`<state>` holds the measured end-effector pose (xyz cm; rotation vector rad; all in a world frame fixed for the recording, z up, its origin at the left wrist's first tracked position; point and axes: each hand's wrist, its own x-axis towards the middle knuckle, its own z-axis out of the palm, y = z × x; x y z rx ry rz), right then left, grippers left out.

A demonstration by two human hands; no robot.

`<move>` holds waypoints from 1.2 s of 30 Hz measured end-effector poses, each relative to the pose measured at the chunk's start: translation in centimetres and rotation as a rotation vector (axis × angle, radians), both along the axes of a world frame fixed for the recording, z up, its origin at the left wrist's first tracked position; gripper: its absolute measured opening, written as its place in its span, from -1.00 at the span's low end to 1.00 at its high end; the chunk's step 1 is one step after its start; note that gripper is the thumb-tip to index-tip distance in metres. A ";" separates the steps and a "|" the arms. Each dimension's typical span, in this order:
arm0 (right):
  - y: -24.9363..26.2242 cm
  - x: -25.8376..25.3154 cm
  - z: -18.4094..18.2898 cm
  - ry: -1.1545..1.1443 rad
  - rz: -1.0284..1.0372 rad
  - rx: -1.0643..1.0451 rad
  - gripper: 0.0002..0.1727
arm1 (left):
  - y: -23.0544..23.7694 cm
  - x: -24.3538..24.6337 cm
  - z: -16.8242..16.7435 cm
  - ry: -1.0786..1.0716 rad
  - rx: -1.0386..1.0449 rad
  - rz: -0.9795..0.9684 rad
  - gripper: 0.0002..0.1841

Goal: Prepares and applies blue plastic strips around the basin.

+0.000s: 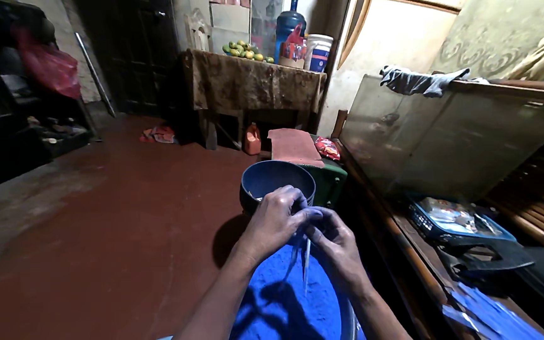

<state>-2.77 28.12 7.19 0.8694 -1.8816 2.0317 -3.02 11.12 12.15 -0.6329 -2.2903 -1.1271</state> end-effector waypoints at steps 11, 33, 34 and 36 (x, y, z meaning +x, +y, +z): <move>0.7 -0.5 3.9 0.351 -0.198 0.195 -0.75 | -0.7 -0.3 0.3 -0.169 0.180 -0.147 -0.73; 1.6 -1.4 3.8 0.223 -0.261 0.253 -0.79 | 0.3 -0.2 -4.5 -0.169 0.120 -0.125 -0.84; 1.6 -1.4 3.9 0.227 -0.272 0.243 -0.80 | 0.4 -0.2 -4.5 -0.180 0.128 -0.122 -0.85; 1.5 -1.3 4.1 0.248 -0.300 0.217 -0.81 | 0.7 0.0 -4.6 -0.221 0.130 -0.121 -0.87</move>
